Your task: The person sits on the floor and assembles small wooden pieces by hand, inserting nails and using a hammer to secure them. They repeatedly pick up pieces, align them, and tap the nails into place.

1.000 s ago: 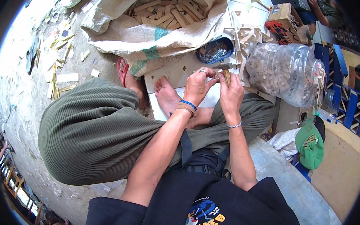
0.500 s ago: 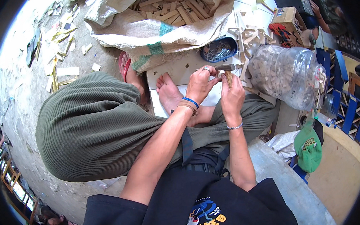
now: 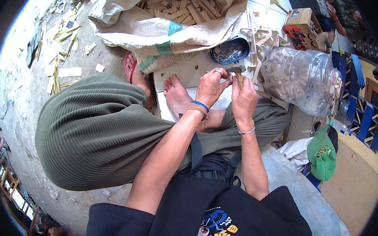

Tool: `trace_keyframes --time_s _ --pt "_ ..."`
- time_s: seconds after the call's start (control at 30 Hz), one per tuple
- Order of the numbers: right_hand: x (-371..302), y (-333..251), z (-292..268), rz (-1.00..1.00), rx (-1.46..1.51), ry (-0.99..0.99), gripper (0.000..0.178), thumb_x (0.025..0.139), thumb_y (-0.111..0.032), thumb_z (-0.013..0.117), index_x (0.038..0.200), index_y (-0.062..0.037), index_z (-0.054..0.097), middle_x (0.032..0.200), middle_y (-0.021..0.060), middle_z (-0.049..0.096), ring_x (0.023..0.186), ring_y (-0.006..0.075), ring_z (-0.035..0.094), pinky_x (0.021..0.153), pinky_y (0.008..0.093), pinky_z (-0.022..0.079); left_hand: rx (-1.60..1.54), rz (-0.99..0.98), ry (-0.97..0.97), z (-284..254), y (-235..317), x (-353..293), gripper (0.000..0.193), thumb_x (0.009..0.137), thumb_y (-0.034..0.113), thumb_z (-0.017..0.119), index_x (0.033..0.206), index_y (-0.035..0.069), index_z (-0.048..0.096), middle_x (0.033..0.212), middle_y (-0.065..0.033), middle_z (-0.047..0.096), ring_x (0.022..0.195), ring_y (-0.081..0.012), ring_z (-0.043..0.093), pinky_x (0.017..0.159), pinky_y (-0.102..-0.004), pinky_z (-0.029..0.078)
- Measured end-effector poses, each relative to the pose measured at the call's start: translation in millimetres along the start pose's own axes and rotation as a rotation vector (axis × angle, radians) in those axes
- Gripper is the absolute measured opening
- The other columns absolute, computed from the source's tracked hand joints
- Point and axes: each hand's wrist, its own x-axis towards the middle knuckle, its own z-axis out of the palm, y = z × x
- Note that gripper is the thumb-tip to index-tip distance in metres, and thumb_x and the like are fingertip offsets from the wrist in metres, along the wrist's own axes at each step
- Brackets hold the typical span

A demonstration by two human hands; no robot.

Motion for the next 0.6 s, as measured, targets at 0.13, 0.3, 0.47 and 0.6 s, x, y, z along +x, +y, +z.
trace_keyframes --time_s 0.13,0.3,0.47,0.6 --pt "-2.3 -1.5 4.4 -0.131 -0.133 0.041 0.021 0.101 -0.019 0.068 0.115 -0.0049 0.063 0.104 0.0158 0.068 0.086 0.0404 0.072 0.070 0.0497 0.057 0.017 -0.011 0.026 2.2 1.1 -0.8 0.021 0.083 0.007 0.082 0.099 0.001 0.070 0.098 -0.0149 0.076 0.093 -0.0330 0.075 0.082 -0.0405 0.059" --pt "-2.1 2.0 5.3 -0.157 -0.119 -0.007 0.023 0.101 -0.016 0.067 0.120 -0.0037 0.062 0.104 0.0181 0.069 0.088 0.0433 0.070 0.070 0.0512 0.056 0.037 0.008 0.044 2.3 2.1 -0.8 0.020 0.083 0.006 0.082 0.098 0.002 0.071 0.098 -0.0147 0.076 0.092 -0.0331 0.075 0.082 -0.0403 0.059" --pt "-0.4 8.6 6.0 -0.218 -0.146 -0.016 0.020 0.102 -0.015 0.066 0.117 -0.0033 0.061 0.103 0.0168 0.068 0.084 0.0423 0.070 0.066 0.0496 0.056 0.035 -0.028 0.046 4.8 1.4 0.6 0.019 0.082 0.006 0.082 0.097 0.001 0.071 0.097 -0.0149 0.077 0.092 -0.0319 0.076 0.081 -0.0397 0.060" --pt "-0.2 10.3 4.8 -0.220 -0.123 -0.010 0.018 0.101 -0.014 0.066 0.115 -0.0031 0.062 0.102 0.0167 0.069 0.085 0.0414 0.071 0.066 0.0484 0.056 0.046 -0.002 0.050 4.3 2.0 1.0 0.019 0.083 0.008 0.082 0.097 0.001 0.071 0.096 -0.0152 0.077 0.092 -0.0327 0.076 0.082 -0.0404 0.059"
